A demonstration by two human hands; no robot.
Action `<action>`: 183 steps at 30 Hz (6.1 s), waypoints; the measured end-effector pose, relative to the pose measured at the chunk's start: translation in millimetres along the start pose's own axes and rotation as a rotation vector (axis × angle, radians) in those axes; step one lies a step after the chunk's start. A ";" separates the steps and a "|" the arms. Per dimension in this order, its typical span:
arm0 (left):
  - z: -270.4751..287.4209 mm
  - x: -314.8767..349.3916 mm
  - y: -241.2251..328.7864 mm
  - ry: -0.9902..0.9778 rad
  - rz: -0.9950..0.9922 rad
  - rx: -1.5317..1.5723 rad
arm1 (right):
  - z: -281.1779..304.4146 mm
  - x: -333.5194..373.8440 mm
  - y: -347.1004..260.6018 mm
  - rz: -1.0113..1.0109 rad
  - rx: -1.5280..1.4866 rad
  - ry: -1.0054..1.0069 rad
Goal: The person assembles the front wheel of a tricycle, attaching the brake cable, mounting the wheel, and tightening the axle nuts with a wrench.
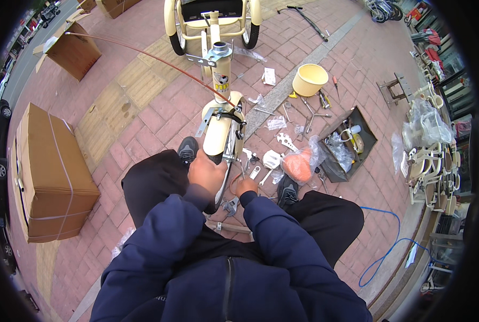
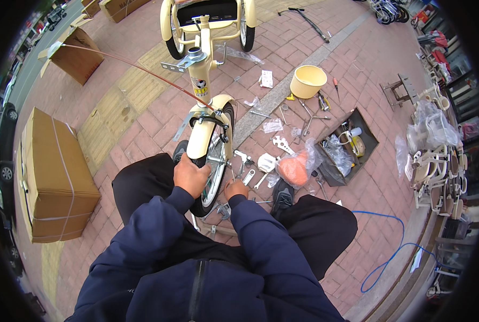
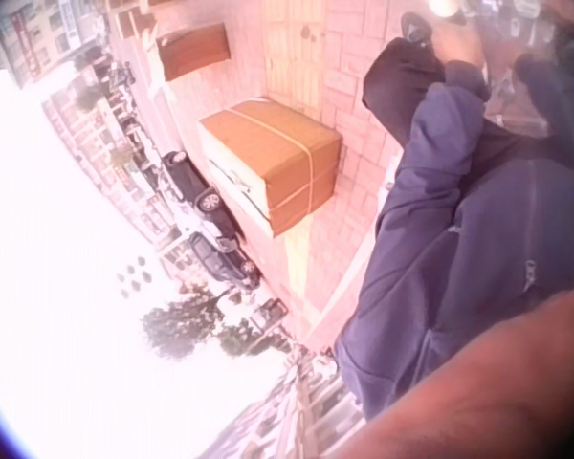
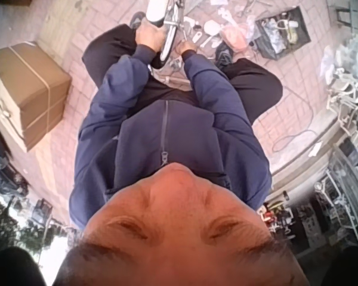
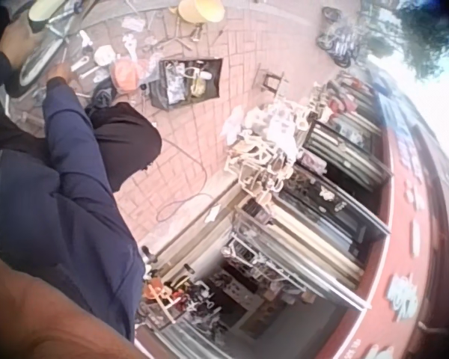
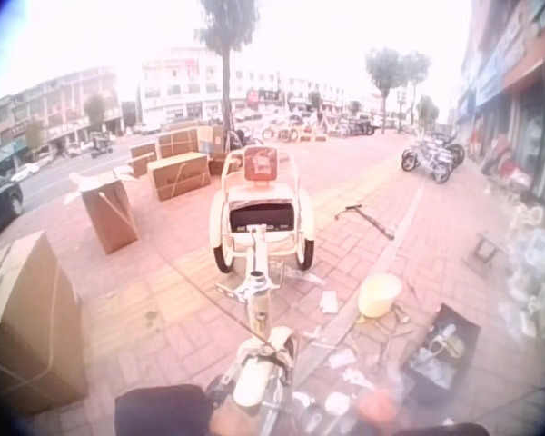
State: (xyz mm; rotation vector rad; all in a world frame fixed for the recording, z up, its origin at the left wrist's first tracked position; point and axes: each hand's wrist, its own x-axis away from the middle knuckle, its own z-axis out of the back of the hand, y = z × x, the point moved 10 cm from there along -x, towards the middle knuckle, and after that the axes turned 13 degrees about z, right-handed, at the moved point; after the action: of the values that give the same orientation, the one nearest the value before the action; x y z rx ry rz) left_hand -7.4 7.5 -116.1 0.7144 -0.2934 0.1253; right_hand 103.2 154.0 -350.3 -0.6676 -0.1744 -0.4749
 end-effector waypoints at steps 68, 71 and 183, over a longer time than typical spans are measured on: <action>-5.8 7.0 1.2 0.087 0.103 -0.040 | -34.7 -12.0 -1.2 0.266 0.177 -0.218; -7.4 5.7 2.3 0.053 0.124 0.004 | -18.3 7.6 51.3 -0.106 -0.010 -0.051; -142.6 -63.8 -19.5 -1.014 0.344 0.991 | 191.3 17.4 -100.6 0.610 -0.031 0.213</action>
State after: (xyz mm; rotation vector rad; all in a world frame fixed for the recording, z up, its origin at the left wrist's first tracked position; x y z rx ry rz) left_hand -32.4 86.3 -250.1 1.6863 -1.3855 0.2322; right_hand 69.6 199.6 -141.0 -0.6584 0.2371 0.0405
